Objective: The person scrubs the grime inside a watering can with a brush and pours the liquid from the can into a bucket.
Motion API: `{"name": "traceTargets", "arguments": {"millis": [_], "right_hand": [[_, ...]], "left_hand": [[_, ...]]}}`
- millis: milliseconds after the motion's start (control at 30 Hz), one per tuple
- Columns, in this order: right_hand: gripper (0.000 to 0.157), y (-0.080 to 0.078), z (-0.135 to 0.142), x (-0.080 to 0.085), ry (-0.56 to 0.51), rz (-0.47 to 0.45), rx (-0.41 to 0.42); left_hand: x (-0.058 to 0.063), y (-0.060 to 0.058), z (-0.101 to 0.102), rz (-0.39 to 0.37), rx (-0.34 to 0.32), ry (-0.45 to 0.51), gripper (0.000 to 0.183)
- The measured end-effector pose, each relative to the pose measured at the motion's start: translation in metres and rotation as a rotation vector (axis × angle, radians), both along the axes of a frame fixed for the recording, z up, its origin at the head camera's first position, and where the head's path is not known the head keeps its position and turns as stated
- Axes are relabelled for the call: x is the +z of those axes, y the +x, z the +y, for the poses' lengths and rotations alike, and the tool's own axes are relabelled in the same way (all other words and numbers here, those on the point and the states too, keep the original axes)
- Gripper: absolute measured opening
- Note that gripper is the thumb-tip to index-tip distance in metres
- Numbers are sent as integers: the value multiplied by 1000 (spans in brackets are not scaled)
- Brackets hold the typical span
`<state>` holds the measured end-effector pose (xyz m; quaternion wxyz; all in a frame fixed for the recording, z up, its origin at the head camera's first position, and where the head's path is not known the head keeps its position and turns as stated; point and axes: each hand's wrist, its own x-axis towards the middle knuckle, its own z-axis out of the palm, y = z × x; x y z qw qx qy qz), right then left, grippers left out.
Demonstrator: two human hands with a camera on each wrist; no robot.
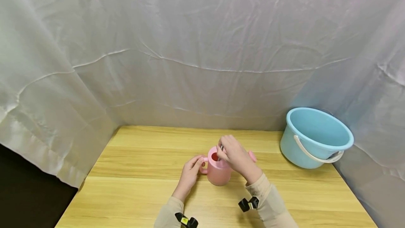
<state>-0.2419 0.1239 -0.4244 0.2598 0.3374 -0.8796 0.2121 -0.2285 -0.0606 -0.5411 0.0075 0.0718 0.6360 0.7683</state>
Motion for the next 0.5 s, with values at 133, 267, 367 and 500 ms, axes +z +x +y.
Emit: {"name": "traceTargets", "arguments": {"millis": [133,267,367,500], "right_hand": [[9,-2,0,-5,32,-9,-15],[10,-3,0,-9,55,-48,-29],[11,-3,-1,-11,65,-92,-39],[12,-3,-2,-16,81,-123,-50]], "left_hand": [[1,0,0,0,0,1,38],[0,0,0,-1,0,-3,39],[1,0,0,0,1,-3,39],[1,0,1,5,6,-12,38]]}}
